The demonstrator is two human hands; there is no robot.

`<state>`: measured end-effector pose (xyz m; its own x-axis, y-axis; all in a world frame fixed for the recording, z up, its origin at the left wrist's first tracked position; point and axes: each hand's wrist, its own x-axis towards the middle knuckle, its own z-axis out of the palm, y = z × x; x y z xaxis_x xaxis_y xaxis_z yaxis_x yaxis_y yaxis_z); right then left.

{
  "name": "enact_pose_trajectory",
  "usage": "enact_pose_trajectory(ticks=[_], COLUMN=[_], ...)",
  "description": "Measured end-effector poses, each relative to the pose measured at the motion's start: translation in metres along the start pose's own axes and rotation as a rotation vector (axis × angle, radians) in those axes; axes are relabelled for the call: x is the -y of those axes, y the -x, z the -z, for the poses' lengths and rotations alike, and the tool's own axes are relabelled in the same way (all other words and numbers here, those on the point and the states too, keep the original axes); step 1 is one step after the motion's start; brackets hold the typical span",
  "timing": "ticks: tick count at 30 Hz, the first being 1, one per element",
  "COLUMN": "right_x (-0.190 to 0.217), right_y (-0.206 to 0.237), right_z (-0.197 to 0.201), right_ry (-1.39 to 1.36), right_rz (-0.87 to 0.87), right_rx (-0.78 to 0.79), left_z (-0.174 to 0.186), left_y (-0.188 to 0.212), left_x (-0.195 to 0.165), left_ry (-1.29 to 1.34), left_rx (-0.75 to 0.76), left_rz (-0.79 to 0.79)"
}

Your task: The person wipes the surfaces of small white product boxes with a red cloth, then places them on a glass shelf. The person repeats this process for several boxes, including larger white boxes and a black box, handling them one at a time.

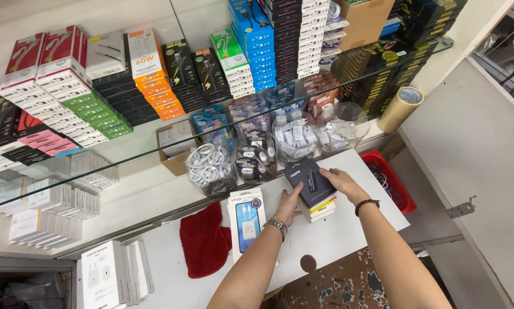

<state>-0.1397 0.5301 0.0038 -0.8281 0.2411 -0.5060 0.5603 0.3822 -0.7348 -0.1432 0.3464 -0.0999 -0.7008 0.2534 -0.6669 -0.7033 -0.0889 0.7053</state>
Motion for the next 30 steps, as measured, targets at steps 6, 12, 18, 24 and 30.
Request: enact_pose_trajectory(ticks=[6, 12, 18, 24, 30], right_x=[-0.024, -0.058, -0.053, 0.03, 0.103], right_y=[-0.008, -0.003, 0.003, 0.032, 0.1], right_z=[0.001, -0.009, -0.01, -0.014, -0.148], right_ry=[-0.093, -0.354, -0.229, -0.219, -0.319], right_rz=[-0.201, -0.168, -0.148, 0.157, 0.275], right_rx=[0.263, 0.329, 0.189, 0.07, 0.17], left_z=[-0.005, -0.013, -0.021, 0.011, 0.151], left_y=[-0.009, -0.001, 0.033, 0.094, 0.196], left_x=[0.009, 0.01, -0.022, -0.106, -0.145], left_ry=[-0.005, 0.068, 0.135, 0.033, -0.295], left_rx=[0.005, 0.144, 0.285, 0.198, -0.141], left_rz=[0.07, 0.065, 0.049, -0.283, -0.464])
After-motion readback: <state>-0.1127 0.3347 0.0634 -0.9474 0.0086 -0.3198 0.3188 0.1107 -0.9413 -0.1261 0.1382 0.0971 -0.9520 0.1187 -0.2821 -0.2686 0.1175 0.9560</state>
